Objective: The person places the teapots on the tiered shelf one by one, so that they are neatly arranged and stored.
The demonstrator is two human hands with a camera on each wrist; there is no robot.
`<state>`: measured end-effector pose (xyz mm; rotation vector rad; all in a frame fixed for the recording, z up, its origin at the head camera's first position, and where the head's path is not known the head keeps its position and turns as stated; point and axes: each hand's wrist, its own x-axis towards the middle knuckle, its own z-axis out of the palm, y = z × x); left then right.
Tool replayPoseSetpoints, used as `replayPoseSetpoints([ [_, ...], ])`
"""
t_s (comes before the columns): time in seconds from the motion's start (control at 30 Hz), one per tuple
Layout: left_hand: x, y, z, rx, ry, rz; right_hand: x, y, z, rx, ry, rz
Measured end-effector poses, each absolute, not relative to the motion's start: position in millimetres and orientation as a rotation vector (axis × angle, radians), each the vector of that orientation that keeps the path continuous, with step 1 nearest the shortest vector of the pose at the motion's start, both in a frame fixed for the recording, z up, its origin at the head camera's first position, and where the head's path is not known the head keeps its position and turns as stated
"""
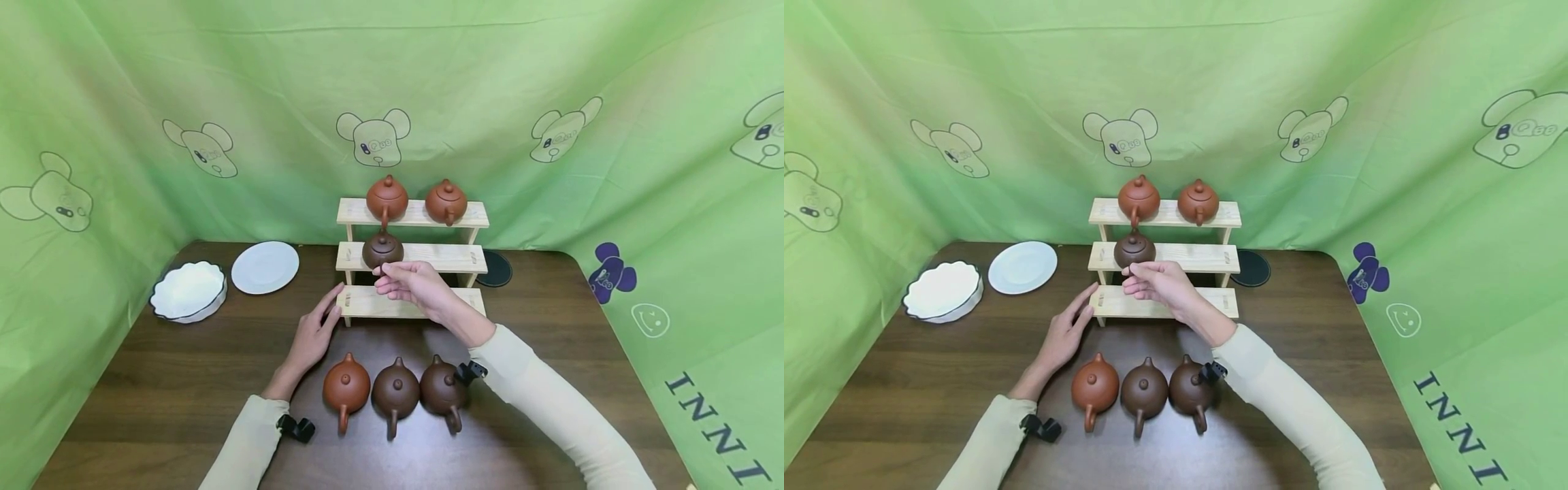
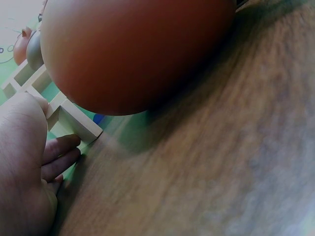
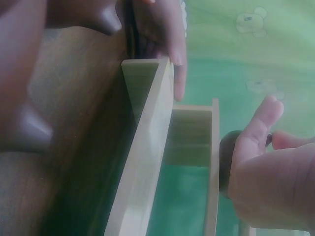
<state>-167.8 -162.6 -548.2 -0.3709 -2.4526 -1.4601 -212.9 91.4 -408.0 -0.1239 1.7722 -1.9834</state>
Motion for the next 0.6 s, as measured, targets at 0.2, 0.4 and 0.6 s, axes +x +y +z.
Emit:
replayPoseSetpoints([
  [0.2, -167, -162, -549, -0.356, -2.470, -1.469, -217, 89, -406, -0.131, 1.755, -1.977],
  [0.4, -169, -164, -552, -0.377, -2.439, -1.459, -221, 88, -404, -0.145, 1.741, -1.969],
  [0.6, -170, -165, -554, -0.399, -2.427, -1.458, -224, 90, -404, -0.161, 1.750, -1.944],
])
